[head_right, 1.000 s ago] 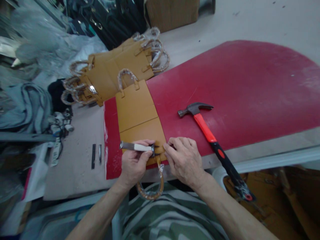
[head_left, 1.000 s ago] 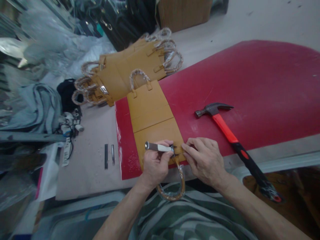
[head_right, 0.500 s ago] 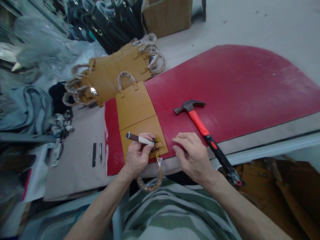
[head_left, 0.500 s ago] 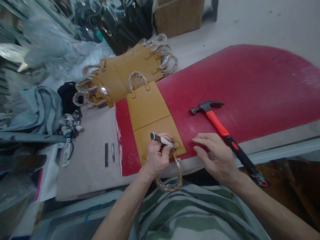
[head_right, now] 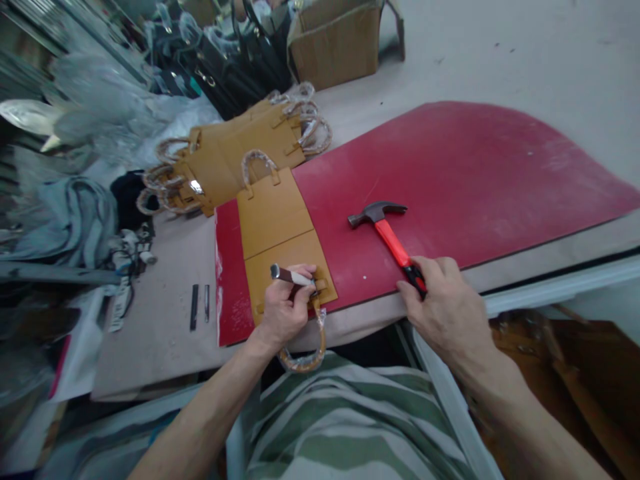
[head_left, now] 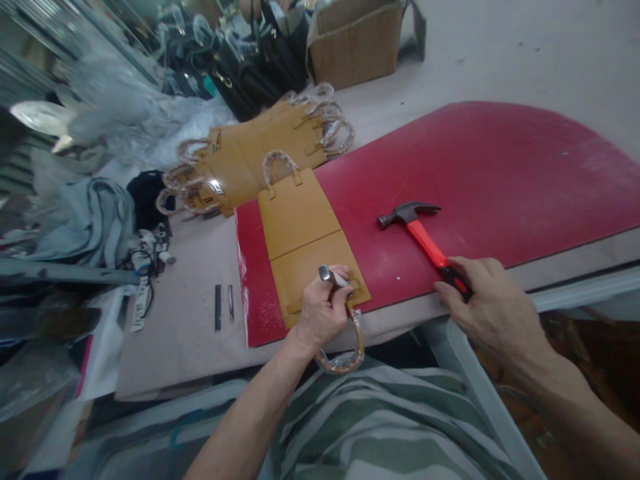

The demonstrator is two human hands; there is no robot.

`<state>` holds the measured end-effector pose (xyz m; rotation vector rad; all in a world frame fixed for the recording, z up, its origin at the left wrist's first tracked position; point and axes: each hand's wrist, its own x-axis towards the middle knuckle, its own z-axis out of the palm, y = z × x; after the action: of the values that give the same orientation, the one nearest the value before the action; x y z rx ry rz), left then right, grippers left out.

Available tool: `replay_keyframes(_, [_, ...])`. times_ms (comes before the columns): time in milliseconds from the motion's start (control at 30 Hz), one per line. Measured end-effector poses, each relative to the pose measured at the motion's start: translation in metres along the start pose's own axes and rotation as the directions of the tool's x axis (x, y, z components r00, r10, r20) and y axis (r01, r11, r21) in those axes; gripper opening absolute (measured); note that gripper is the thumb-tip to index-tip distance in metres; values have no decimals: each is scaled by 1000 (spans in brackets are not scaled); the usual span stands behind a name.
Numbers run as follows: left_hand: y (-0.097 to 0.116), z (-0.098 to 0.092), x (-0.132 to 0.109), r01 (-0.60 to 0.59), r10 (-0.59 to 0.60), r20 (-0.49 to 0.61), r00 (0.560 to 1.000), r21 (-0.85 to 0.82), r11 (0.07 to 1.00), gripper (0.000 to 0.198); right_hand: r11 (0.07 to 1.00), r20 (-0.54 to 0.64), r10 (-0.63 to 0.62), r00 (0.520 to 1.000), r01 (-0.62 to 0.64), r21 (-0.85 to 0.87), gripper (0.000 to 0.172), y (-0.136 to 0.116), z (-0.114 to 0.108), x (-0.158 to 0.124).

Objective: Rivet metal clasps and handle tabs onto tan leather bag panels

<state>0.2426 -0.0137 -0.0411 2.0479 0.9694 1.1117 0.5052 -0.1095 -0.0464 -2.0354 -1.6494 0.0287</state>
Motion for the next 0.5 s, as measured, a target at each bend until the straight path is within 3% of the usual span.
replay_keyframes(167, [1, 2, 0, -1, 1, -15, 1000, -14, 1000, 9, 997, 116, 74, 990, -78, 24, 19, -1, 0, 3])
replay_keyframes(267, [1, 2, 0, 3, -3, 3, 1000, -26, 1000, 9, 940, 270, 186, 945, -251, 231, 18, -8, -9, 14])
replay_keyframes(333, [1, 2, 1, -5, 6, 18, 1000, -23, 1000, 10, 746, 472, 259, 843, -485, 456, 23, -15, -15, 25])
replay_keyframes(433, [-1, 2, 0, -12, 12, 36, 999, -12, 1000, 10, 262, 724, 202, 659, -749, 608, 28, -27, -20, 45])
replay_keyframes(500, [-2, 3, -1, -9, 10, 42, 999, -11, 1000, 11, 121, 762, 154, 629, -778, 617, 21, -35, -18, 58])
